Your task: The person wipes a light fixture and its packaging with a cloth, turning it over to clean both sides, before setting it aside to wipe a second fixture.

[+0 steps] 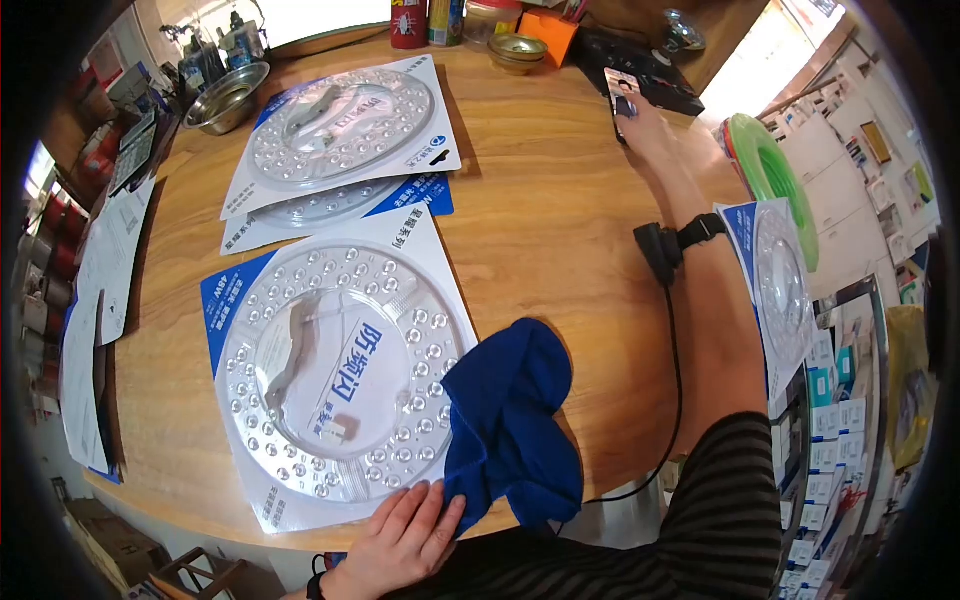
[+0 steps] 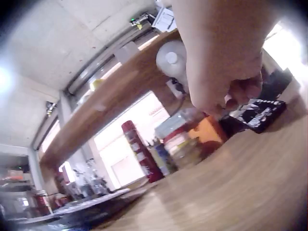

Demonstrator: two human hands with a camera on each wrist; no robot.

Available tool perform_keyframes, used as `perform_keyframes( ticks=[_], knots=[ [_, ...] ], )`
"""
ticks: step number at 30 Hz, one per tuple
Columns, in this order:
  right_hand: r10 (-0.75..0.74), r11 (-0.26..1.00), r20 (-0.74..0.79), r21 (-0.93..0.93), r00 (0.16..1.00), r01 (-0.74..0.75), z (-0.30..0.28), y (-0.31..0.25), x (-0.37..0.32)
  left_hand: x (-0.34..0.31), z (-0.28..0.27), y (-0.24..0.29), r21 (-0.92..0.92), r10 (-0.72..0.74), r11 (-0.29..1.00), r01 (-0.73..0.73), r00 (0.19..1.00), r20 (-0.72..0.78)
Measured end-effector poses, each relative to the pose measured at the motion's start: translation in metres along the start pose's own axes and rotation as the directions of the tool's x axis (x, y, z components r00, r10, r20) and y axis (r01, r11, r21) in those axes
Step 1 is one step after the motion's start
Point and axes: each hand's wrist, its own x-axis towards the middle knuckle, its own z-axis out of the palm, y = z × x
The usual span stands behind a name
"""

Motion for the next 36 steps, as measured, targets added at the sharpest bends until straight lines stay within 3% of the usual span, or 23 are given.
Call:
perform_keyframes(
  ticks=[1, 3, 5, 6, 7, 8, 9, 10, 11, 14, 15, 17, 18, 21, 24, 25, 28, 30, 32, 36],
  knots=[
    [-0.001, 1.000, -0.003, 0.002, 1.000, 0.001, -0.005, -0.008, -0.008, 0.002, 0.000, -0.001, 0.003, 0.007, 1.000, -0.007, 1.000, -0.014],
    [-0.233, 0.972, 0.075, 0.008, 0.970, 0.233, -0.027, -0.036, -0.042, 0.001, 0.003, 0.000, -0.013, -0.005, 1.000, 0.005, 0.999, -0.044],
    [-0.356, 0.923, 0.177, 0.221, 0.918, 0.316, -0.063, -0.077, -0.110, 0.002, 0.003, 0.001, -0.020, -0.009, 1.000, 0.008, 0.999, -0.051],
    [-0.478, 0.864, 0.158, 0.264, 0.864, 0.429, -0.082, -0.096, -0.157, 0.002, 0.003, 0.001, -0.030, -0.016, 0.999, 0.014, 0.998, -0.060],
    [-0.565, 0.795, 0.234, 0.412, 0.791, 0.446, -0.092, -0.103, -0.194, 0.002, 0.003, 0.002, -0.056, -0.032, 0.998, 0.028, 0.997, -0.067],
    [-0.804, 0.581, 0.136, 0.385, 0.579, 0.717, -0.095, -0.101, -0.227, 0.003, 0.003, 0.002, -0.068, -0.041, 0.997, 0.036, 0.996, -0.075],
    [-0.936, 0.318, -0.030, 0.358, 0.351, 0.878, -0.087, -0.104, -0.260, 0.002, 0.002, 0.002, -0.050, -0.042, 0.998, 0.038, 0.997, -0.068],
    [-0.987, 0.126, -0.070, 0.242, 0.147, 0.962, -0.082, -0.103, -0.294, 0.001, 0.003, 0.002, -0.031, -0.040, 0.999, 0.038, 0.997, -0.065],
    [-0.962, 0.270, 0.118, 0.264, 0.247, 0.926, -0.084, -0.102, -0.325, 0.001, 0.003, 0.003, -0.055, -0.050, 0.997, 0.046, 0.996, -0.074],
    [-0.899, 0.417, 0.261, 0.269, 0.351, 0.868, -0.083, -0.099, -0.371, 0.001, 0.000, 0.002, -0.201, -0.061, 0.979, 0.028, 0.985, -0.163],
    [-0.902, 0.412, 0.259, 0.272, 0.346, 0.870, -0.082, -0.095, -0.378, -0.004, -0.001, 0.001, -0.243, -0.069, 0.970, 0.014, 0.974, -0.218],
    [-0.880, 0.474, 0.144, 0.277, 0.452, 0.836, -0.081, -0.083, -0.387, -0.021, -0.005, -0.002, -0.174, -0.090, 0.984, 0.044, 0.960, -0.267],
    [-0.883, 0.469, 0.142, 0.285, 0.447, 0.836, -0.082, -0.079, -0.391, -0.030, -0.008, -0.004, -0.108, -0.101, 0.992, 0.070, 0.944, -0.315],
    [-0.802, 0.596, 0.177, 0.307, 0.571, 0.742, -0.082, -0.067, -0.400, -0.054, -0.009, -0.010, -0.090, -0.196, 0.980, 0.175, 0.917, -0.347],
    [-0.802, 0.583, 0.120, 0.372, 0.585, 0.723, -0.078, -0.071, -0.402, -0.062, -0.009, -0.011, -0.098, -0.272, 0.962, 0.254, 0.888, -0.370],
    [-0.834, 0.547, 0.139, 0.330, 0.534, 0.769, -0.075, -0.077, -0.404, -0.063, -0.006, -0.012, -0.101, -0.288, 0.958, 0.270, 0.883, -0.371],
    [-0.827, 0.561, 0.131, 0.266, 0.547, 0.784, -0.061, -0.091, -0.407, -0.063, 0.000, -0.013, -0.106, -0.313, 0.949, 0.295, 0.867, -0.388],
    [-0.813, 0.583, 0.154, 0.245, 0.562, 0.775, -0.053, -0.096, -0.395, -0.063, 0.004, -0.015, -0.118, -0.313, 0.949, 0.291, 0.843, -0.438],
    [-0.758, 0.652, 0.093, 0.164, 0.646, 0.741, -0.037, -0.100, -0.381, -0.063, 0.006, -0.016, -0.129, -0.317, 0.948, 0.290, 0.833, -0.453],
    [-0.730, 0.683, 0.005, 0.049, 0.683, 0.729, -0.018, -0.109, -0.373, -0.064, 0.006, -0.017, -0.126, -0.311, 0.950, 0.286, 0.826, -0.471]
  ],
)
